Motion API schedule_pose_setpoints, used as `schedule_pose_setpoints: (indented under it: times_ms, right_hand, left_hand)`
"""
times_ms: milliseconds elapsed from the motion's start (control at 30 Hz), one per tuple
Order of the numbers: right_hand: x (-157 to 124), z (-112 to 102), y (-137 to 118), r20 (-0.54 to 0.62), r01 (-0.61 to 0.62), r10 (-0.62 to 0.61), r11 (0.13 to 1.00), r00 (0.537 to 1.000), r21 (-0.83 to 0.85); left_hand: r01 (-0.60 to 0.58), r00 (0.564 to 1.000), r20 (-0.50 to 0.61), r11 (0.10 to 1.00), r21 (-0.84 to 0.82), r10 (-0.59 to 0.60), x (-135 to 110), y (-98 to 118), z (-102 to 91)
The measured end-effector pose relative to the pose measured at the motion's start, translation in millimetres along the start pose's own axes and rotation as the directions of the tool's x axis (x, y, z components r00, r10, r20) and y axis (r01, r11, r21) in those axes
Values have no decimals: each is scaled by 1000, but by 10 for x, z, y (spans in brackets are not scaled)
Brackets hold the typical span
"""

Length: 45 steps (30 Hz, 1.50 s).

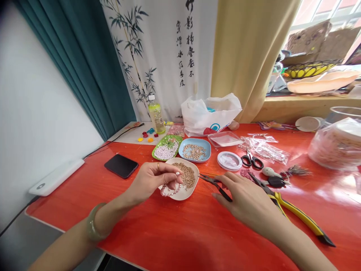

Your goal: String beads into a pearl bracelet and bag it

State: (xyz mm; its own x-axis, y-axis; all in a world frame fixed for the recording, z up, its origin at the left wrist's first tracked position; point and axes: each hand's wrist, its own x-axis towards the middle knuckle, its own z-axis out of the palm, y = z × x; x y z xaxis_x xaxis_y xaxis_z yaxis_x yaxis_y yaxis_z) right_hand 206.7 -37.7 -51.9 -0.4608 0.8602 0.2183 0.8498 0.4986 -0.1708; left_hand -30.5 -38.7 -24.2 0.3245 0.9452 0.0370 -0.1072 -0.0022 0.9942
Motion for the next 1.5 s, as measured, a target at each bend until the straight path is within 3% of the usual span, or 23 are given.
schedule_pose_setpoints:
  times_ms: [133, 233, 300, 400, 467, 533, 633, 767, 867, 1000, 1067, 1167, 1267, 1333, 1400, 1500]
  right_hand:
    - [-16, 123, 121, 90, 49, -38, 992, 995, -118]
    - [-30, 138, 118, 82, 95, -86, 988, 993, -119]
    - [-18, 102, 107, 56, 108, -105, 993, 993, -45]
    - [36, 21, 46, 19, 47, -52, 975, 998, 219]
    - [81, -20, -52, 55, -51, 28, 881, 998, 470]
    - [122, -37, -192, 118, -127, 63, 719, 991, 683]
    - [170, -27, -417, 190, -147, -39, 490, 981, 859]
    - [206, 3, -586, 239, -177, -171, 315, 956, 932]
    - [205, 29, -597, 283, -242, -188, 212, 941, 947]
    - [177, 85, -563, 385, -394, -204, -2, 900, 919]
    - [160, 113, -548, 407, -428, -220, -56, 887, 902]
    - [146, 134, -529, 415, -433, -201, -56, 887, 899]
    - [151, 121, -509, 389, -389, -75, 9, 918, 921]
    - [159, 94, -494, 317, -320, 42, 125, 948, 939]
    - [156, 50, -482, 204, -231, 119, 296, 972, 927]
    - [120, -44, -477, 27, -78, 97, 569, 995, 819]
  left_hand:
    - [-2, 999, 43, 979, -205, 11, 25, -11, 0]
    - [47, 997, 66, 952, -303, -29, 33, -36, 2]
    - [90, 995, 81, 937, -337, -67, 28, -48, 7]
    - [121, 990, 110, 928, -352, -87, 6, -57, 20]
    - [118, 988, 133, 929, -350, -76, -13, -60, 32]
    - [112, 985, 164, 934, -340, -59, -28, -65, 43]
    - [110, 980, 196, 941, -320, -48, -34, -76, 51]
    - [102, 984, 168, 954, -283, -55, -14, -91, 54]
    - [98, 988, 140, 962, -254, -64, 1, -92, 57]
    - [108, 989, 127, 969, -220, -82, 1, -91, 58]
    - [107, 988, 135, 972, -209, -80, -4, -96, 57]
    - [104, 988, 133, 978, -180, -80, -7, -107, 59]
    - [95, 991, 110, 984, -148, -79, -1, -105, 71]
    - [82, 995, 69, 990, -116, -74, 3, -96, 86]
    - [89, 996, 13, 994, -56, -89, 1, -90, 102]
    - [156, 988, -15, 987, 46, -155, -12, -111, 123]
